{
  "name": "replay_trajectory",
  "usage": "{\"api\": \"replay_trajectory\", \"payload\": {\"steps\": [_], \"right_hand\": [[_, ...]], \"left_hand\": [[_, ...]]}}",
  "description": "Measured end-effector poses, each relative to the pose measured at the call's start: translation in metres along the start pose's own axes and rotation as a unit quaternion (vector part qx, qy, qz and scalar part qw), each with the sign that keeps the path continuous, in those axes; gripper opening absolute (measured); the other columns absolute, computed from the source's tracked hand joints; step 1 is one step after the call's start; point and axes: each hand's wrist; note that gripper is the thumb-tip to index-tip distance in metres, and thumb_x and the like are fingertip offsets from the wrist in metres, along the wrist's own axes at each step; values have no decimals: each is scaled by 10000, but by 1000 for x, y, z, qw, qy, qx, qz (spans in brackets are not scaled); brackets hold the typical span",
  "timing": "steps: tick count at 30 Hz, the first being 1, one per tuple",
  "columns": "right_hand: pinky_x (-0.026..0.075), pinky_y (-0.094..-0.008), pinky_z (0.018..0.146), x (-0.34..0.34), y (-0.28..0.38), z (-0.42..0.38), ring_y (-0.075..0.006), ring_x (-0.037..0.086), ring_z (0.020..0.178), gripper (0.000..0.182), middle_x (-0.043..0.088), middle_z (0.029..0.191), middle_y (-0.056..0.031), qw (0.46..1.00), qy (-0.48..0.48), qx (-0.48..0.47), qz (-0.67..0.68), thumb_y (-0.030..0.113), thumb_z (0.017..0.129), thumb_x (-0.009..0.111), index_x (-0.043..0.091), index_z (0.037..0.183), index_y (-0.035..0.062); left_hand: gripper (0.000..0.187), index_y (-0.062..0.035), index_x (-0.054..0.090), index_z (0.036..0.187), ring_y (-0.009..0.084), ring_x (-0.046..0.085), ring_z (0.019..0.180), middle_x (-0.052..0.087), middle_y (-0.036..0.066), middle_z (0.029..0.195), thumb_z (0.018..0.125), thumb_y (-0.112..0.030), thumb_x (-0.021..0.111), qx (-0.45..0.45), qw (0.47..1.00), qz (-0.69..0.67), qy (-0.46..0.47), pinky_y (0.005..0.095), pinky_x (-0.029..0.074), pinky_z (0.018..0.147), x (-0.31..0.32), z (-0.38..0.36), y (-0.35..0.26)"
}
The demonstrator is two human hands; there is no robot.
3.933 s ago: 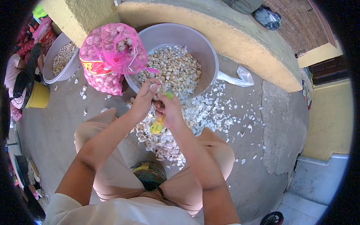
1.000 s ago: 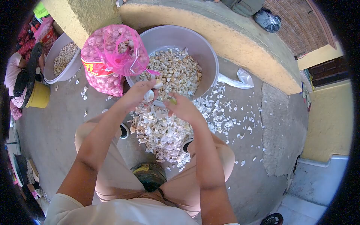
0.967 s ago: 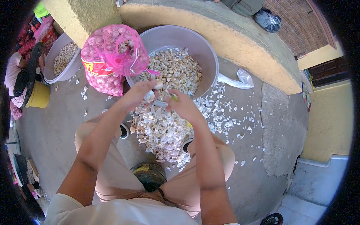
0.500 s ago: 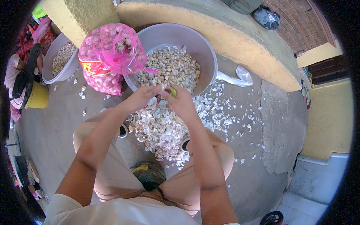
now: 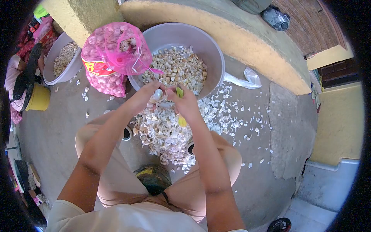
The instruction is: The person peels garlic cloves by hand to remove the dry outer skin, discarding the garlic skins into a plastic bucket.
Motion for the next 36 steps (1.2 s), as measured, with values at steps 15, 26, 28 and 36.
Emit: {"api": "replay_trajectory", "payload": {"steps": [15, 26, 28, 36], "right_hand": [[429, -284, 527, 12, -21, 3, -161, 548, 587, 359, 581, 701, -93, 979, -55, -163, -110, 239, 777, 612, 478, 1006, -4], [301, -201, 369, 18, -11, -7, -78, 389, 444, 245, 462, 685, -11, 925, 62, 163, 337, 379, 856, 480, 432, 929, 151], [301, -199, 372, 15, -17, -5, -84, 395, 462, 234, 452, 693, 0, 910, 104, 162, 367, 380, 851, 489, 433, 911, 161], [305, -204, 381, 24, -17, -11, -88, 387, 473, 265, 425, 679, 12, 925, 83, 63, 366, 373, 821, 539, 456, 895, 132]], "left_hand": [[314, -75, 392, 1048, 158, 505, 574, 492, 62, 743, 908, -351, 338, -3, 1000, -5, -13, 269, 417, 469, 21, -9, -6], [265, -19, 390, 1006, 330, 583, 751, 561, 182, 842, 877, -247, 431, 225, 855, 449, -131, 385, 456, 603, 24, -15, -2], [260, -26, 376, 1024, 350, 574, 742, 555, 181, 824, 884, -242, 413, 218, 851, 463, -120, 408, 445, 607, 25, -17, -5], [200, -39, 393, 985, 337, 552, 600, 531, 166, 719, 906, -219, 351, 285, 873, 354, -176, 412, 417, 551, 27, -11, 7]]}}
Point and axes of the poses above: each hand's wrist, its own z-axis towards the middle knuckle, its own x-axis out of the palm, y = z × x
